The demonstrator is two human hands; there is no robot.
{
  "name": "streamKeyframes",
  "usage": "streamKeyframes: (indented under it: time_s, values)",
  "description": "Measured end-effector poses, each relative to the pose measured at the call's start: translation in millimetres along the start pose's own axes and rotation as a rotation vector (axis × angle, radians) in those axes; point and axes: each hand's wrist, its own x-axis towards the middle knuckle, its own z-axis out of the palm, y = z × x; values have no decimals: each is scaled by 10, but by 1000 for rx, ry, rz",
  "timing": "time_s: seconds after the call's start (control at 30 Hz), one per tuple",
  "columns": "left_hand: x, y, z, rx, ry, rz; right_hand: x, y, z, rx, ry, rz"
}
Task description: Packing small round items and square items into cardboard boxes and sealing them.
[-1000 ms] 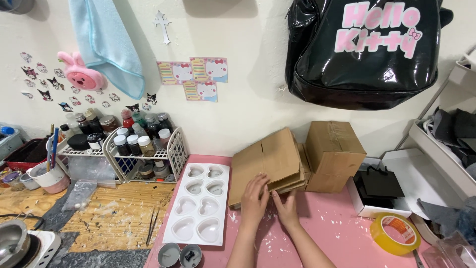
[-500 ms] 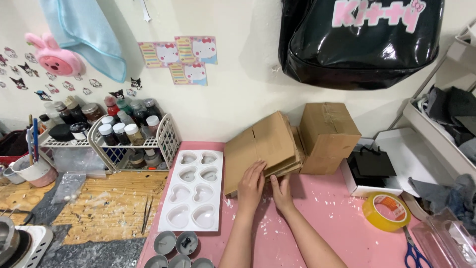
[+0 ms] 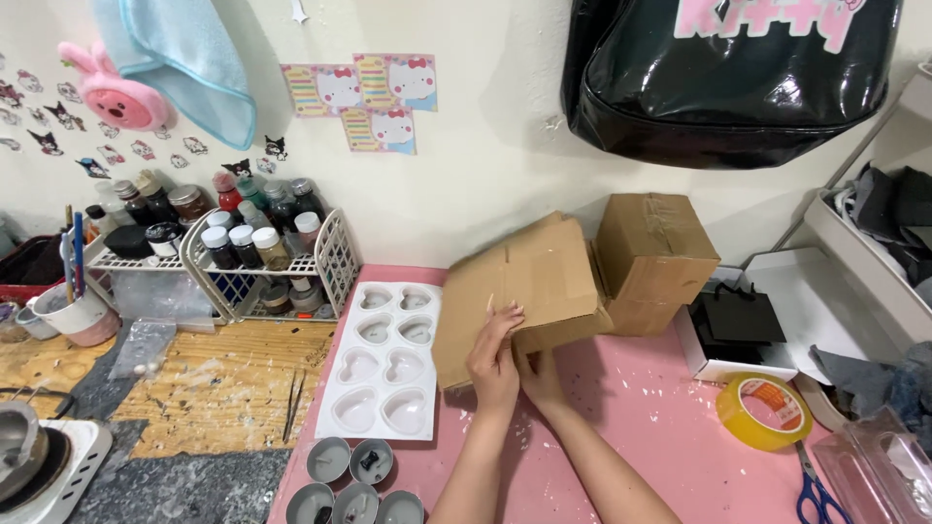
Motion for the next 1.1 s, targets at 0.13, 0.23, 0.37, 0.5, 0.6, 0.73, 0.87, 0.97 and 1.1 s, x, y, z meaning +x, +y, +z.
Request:
streamKeyframes:
  time_s: [0.13, 0.23, 0.37, 0.5, 0.6, 0.73, 0.87, 0.97, 1.1]
  values:
    - [-16, 381, -166, 60, 72, 58, -32, -387, -53, 184, -86, 93]
    - [-27, 649, -302, 46, 124, 112, -9, -85, -76, 5, -34, 14]
    - [157, 949, -516, 104, 176, 178, 82, 43, -94, 47, -65, -13]
    - [248, 1052, -576, 124, 200, 223, 103, -162, -97, 29, -40, -42]
    - [220, 1081, -576, 105, 173, 252, 61, -37, -44, 87, -23, -74]
    - [223, 1150, -593, 119, 181, 278, 54, 261, -4, 71, 17, -8]
    - [295, 1243, -629, 152, 196, 309, 57, 1, -10, -145, -13, -7]
    - [367, 1246, -652, 176, 204, 297, 12, -40, 40, -4, -13, 97]
    - [491, 1209, -651, 171, 173, 224, 21, -918, -57, -80, 13, 160]
